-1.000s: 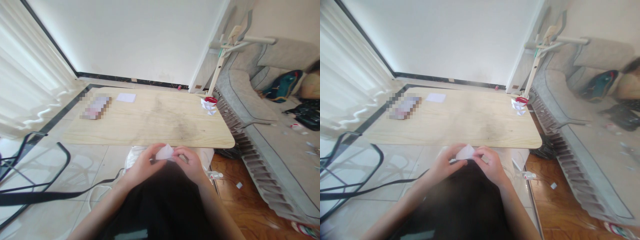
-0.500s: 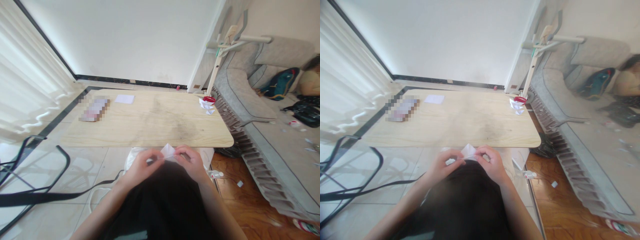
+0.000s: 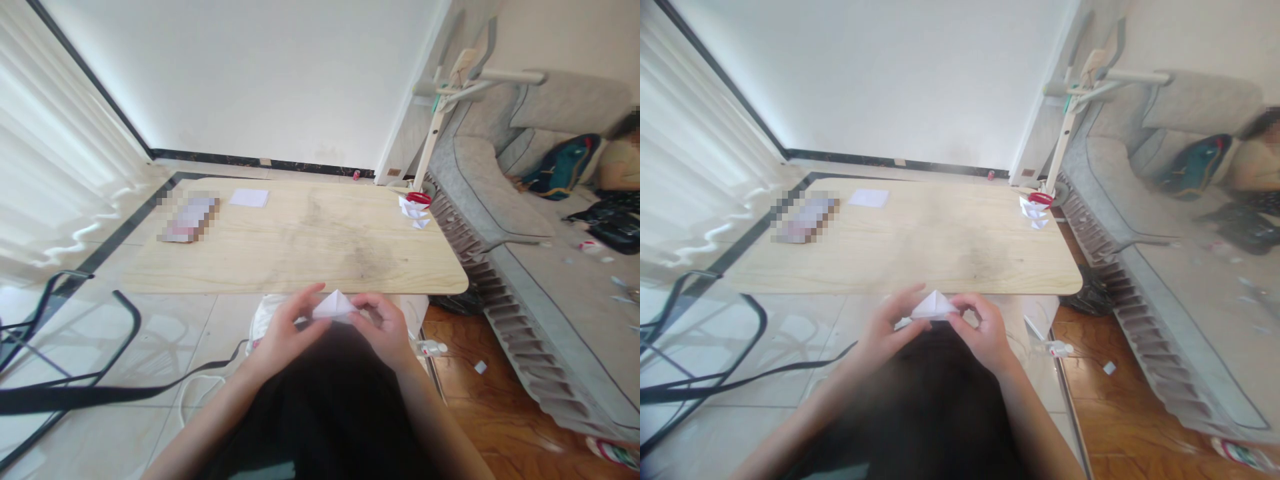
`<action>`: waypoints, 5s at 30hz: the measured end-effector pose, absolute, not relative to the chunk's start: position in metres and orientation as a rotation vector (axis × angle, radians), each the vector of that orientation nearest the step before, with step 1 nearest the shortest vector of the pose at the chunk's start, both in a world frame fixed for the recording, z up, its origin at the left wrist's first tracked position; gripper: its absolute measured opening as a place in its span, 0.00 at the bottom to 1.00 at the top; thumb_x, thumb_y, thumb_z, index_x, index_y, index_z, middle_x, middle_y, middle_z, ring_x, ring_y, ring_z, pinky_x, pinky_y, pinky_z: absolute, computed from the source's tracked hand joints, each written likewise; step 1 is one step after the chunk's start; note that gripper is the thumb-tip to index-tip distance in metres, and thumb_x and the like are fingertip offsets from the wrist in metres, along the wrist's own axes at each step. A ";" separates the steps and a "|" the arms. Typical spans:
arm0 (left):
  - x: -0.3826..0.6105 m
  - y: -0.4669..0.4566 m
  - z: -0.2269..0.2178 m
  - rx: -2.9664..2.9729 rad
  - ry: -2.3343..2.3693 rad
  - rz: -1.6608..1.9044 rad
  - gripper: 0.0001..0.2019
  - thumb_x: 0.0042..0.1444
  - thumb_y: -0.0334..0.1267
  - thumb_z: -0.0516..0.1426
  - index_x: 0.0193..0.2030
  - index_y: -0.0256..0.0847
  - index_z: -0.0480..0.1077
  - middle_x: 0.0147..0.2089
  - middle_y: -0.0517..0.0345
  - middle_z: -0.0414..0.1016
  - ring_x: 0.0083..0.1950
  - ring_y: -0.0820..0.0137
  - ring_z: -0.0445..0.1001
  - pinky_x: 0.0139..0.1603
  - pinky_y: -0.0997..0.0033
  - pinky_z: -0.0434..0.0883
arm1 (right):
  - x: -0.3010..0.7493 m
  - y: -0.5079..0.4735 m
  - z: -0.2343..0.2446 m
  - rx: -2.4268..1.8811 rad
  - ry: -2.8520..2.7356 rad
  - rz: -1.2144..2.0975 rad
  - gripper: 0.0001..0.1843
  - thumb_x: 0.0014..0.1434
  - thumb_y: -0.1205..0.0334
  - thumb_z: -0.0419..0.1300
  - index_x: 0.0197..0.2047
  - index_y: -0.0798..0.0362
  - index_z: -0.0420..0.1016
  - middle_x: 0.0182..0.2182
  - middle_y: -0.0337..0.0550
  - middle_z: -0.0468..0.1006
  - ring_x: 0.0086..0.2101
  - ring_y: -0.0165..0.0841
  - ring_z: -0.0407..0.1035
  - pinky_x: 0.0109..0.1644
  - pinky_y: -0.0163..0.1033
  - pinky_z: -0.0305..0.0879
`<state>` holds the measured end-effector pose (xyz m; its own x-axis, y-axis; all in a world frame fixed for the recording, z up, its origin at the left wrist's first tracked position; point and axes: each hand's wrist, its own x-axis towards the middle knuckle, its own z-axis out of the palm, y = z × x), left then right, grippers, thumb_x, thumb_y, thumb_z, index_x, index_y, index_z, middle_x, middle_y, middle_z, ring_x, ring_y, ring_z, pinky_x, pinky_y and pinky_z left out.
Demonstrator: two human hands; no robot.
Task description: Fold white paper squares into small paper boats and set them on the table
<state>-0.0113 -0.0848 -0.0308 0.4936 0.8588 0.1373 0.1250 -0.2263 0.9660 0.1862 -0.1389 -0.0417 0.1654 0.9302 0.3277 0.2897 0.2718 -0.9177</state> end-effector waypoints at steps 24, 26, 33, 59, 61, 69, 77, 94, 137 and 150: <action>-0.015 -0.085 -0.016 1.907 0.898 0.723 0.08 0.60 0.39 0.60 0.41 0.41 0.79 0.36 0.59 0.82 0.38 0.67 0.79 0.40 0.72 0.72 | 0.178 -0.141 -0.028 -1.281 -1.600 0.660 0.13 0.58 0.65 0.65 0.48 0.48 0.78 0.42 0.44 0.83 0.42 0.39 0.78 0.46 0.43 0.75; -0.015 -0.084 -0.018 1.906 0.902 0.711 0.08 0.60 0.40 0.60 0.41 0.42 0.79 0.36 0.59 0.82 0.39 0.67 0.79 0.41 0.72 0.72 | 0.178 -0.141 -0.027 -1.281 -1.596 0.658 0.11 0.57 0.64 0.65 0.45 0.49 0.79 0.40 0.44 0.84 0.40 0.39 0.78 0.44 0.42 0.75; -0.016 -0.083 -0.016 1.889 0.884 0.663 0.09 0.61 0.42 0.59 0.38 0.42 0.80 0.36 0.58 0.83 0.39 0.66 0.79 0.42 0.70 0.73 | 0.182 -0.139 -0.023 -1.240 -1.619 0.795 0.04 0.60 0.62 0.63 0.37 0.49 0.80 0.33 0.42 0.83 0.37 0.38 0.77 0.42 0.41 0.72; -0.020 -0.085 -0.022 2.157 0.702 0.870 0.09 0.63 0.34 0.57 0.45 0.44 0.78 0.42 0.56 0.84 0.42 0.67 0.81 0.46 0.70 0.75 | 0.181 -0.145 -0.011 -1.138 -1.739 0.484 0.08 0.58 0.68 0.65 0.41 0.47 0.79 0.33 0.43 0.82 0.35 0.37 0.77 0.40 0.42 0.73; -0.019 -0.086 -0.021 2.173 0.702 0.877 0.09 0.63 0.33 0.57 0.46 0.44 0.78 0.42 0.56 0.83 0.43 0.67 0.81 0.47 0.70 0.75 | 0.181 -0.145 -0.010 -1.135 -1.738 0.474 0.08 0.58 0.68 0.64 0.41 0.48 0.79 0.33 0.43 0.82 0.34 0.37 0.77 0.39 0.42 0.73; -0.021 -0.086 -0.022 2.198 0.693 0.879 0.10 0.63 0.33 0.56 0.47 0.45 0.77 0.43 0.57 0.83 0.44 0.67 0.81 0.48 0.71 0.74 | 0.180 -0.147 -0.010 -1.116 -1.767 0.461 0.12 0.59 0.69 0.65 0.45 0.47 0.79 0.34 0.44 0.82 0.34 0.36 0.75 0.40 0.43 0.73; -0.023 -0.085 -0.025 2.221 0.657 0.858 0.10 0.64 0.31 0.55 0.48 0.44 0.76 0.44 0.57 0.83 0.45 0.68 0.80 0.49 0.71 0.73 | 0.180 -0.146 -0.008 -1.113 -1.783 0.410 0.10 0.59 0.70 0.64 0.43 0.49 0.80 0.34 0.45 0.82 0.34 0.37 0.75 0.39 0.43 0.73; -0.021 -0.085 -0.017 2.008 0.842 0.626 0.09 0.61 0.41 0.59 0.46 0.45 0.77 0.43 0.59 0.82 0.44 0.66 0.78 0.46 0.71 0.71 | 0.182 -0.143 -0.013 -1.245 -1.765 0.686 0.07 0.62 0.67 0.61 0.36 0.52 0.81 0.32 0.44 0.82 0.34 0.36 0.74 0.43 0.41 0.69; -0.020 -0.069 -0.015 1.675 0.969 0.524 0.20 0.61 0.48 0.56 0.22 0.40 0.72 0.22 0.60 0.78 0.27 0.72 0.75 0.33 0.75 0.70 | 0.178 -0.131 -0.034 -1.398 -1.403 1.139 0.13 0.61 0.60 0.59 0.26 0.54 0.74 0.23 0.37 0.74 0.26 0.30 0.67 0.31 0.35 0.60; -0.016 -0.074 -0.019 1.610 0.894 0.489 0.15 0.60 0.44 0.57 0.26 0.37 0.74 0.23 0.57 0.78 0.27 0.70 0.75 0.32 0.73 0.69 | 0.173 -0.128 -0.039 -1.268 -1.340 1.328 0.04 0.54 0.67 0.60 0.30 0.55 0.77 0.24 0.36 0.74 0.26 0.29 0.66 0.30 0.33 0.61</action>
